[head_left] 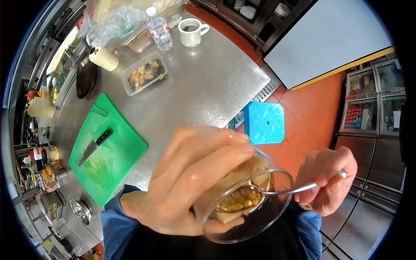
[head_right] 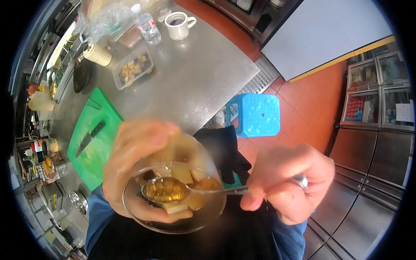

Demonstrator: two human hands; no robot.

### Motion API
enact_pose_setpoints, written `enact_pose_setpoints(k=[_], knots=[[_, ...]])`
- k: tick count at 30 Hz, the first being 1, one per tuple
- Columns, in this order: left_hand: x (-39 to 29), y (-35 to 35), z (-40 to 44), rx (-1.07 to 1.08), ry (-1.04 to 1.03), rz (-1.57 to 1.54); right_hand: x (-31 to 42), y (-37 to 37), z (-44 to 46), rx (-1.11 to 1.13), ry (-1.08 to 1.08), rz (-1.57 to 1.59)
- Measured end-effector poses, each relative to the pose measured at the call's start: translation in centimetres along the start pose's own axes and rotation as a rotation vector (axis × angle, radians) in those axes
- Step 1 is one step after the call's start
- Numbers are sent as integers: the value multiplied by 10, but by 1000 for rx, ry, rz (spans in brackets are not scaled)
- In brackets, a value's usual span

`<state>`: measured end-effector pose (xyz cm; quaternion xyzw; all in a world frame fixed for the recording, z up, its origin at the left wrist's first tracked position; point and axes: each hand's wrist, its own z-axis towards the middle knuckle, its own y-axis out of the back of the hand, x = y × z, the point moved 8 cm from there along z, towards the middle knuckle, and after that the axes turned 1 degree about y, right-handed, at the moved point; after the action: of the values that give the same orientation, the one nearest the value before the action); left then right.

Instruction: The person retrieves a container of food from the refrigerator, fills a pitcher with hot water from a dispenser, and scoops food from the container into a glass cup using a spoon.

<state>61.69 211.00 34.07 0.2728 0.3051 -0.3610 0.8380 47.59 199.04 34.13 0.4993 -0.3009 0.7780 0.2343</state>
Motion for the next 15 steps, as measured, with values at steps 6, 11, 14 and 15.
enact_pose_setpoints(k=[6, 11, 14, 15], knots=[[-9, -4, -5, 61, 27, -58, 23, -6, 8, 345, -100, 357], [-19, -2, -4, 49, 17, -107, 49, -32, 17, 530, -113, 337], [-22, -1, -3, -3, -13, -93, 58, -43, 20, 659, -88, 318], [-21, -2, -4, -36, -17, -81, 60, -43, 20, 687, -97, 316]])
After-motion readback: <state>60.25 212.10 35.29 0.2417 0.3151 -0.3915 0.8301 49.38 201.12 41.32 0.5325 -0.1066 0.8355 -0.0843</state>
